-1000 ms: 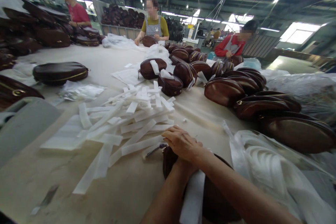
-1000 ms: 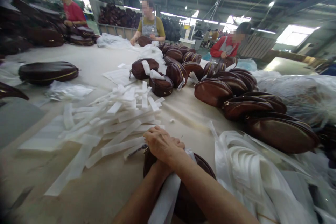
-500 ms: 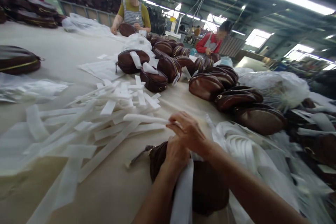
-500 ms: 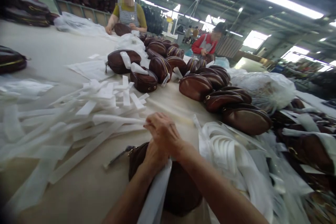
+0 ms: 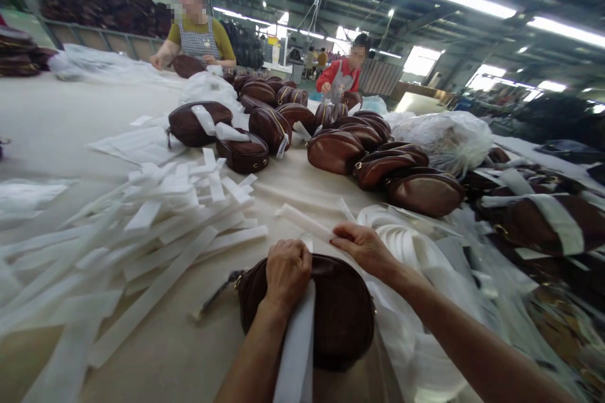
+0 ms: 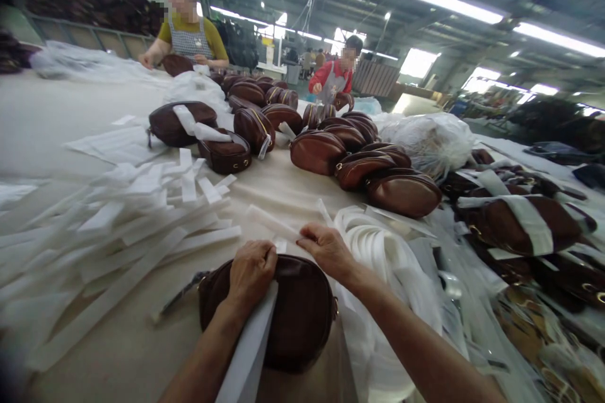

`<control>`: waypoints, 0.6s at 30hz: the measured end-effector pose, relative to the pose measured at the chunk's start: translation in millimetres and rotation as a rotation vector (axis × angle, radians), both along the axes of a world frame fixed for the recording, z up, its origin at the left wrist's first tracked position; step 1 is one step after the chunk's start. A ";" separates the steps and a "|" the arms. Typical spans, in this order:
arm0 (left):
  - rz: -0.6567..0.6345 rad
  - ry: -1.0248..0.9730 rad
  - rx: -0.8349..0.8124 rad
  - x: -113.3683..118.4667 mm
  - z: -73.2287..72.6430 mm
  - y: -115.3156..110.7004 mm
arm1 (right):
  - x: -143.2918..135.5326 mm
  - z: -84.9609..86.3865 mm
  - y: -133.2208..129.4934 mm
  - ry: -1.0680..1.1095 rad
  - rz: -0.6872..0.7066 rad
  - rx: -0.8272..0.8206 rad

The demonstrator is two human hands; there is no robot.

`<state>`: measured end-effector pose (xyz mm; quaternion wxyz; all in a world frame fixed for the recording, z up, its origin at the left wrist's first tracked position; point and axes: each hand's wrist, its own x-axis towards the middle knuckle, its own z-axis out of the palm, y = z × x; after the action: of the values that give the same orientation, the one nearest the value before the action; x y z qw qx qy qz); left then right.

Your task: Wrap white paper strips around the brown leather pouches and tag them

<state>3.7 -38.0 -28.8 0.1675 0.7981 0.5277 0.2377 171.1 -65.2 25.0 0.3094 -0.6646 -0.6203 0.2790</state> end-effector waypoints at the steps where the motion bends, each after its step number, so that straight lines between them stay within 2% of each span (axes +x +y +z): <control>1: -0.014 -0.002 0.031 -0.3 -0.3 -1.4 | 0.9 -4.4 5.9 -0.002 0.013 -0.051; 6: -0.063 -0.032 0.165 -2.5 -3.3 -4.1 | 0.9 -23.8 31.0 0.093 0.100 -0.236; 12: -0.077 -0.119 0.331 -3.6 -7.7 -3.5 | -4.2 -37.7 41.3 0.268 0.153 -0.450; 14: -0.083 -0.097 0.300 -2.7 -5.7 -3.9 | -4.8 -36.9 41.8 0.310 0.171 -0.517; 18: -0.111 0.076 0.111 0.5 0.1 -4.3 | -5.7 -30.3 41.8 0.312 0.187 -0.605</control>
<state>4.3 -42.3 -28.6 0.1158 0.8427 0.4747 0.2263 165.4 -23.4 -5.3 0.1629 -0.6160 -0.5129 0.5753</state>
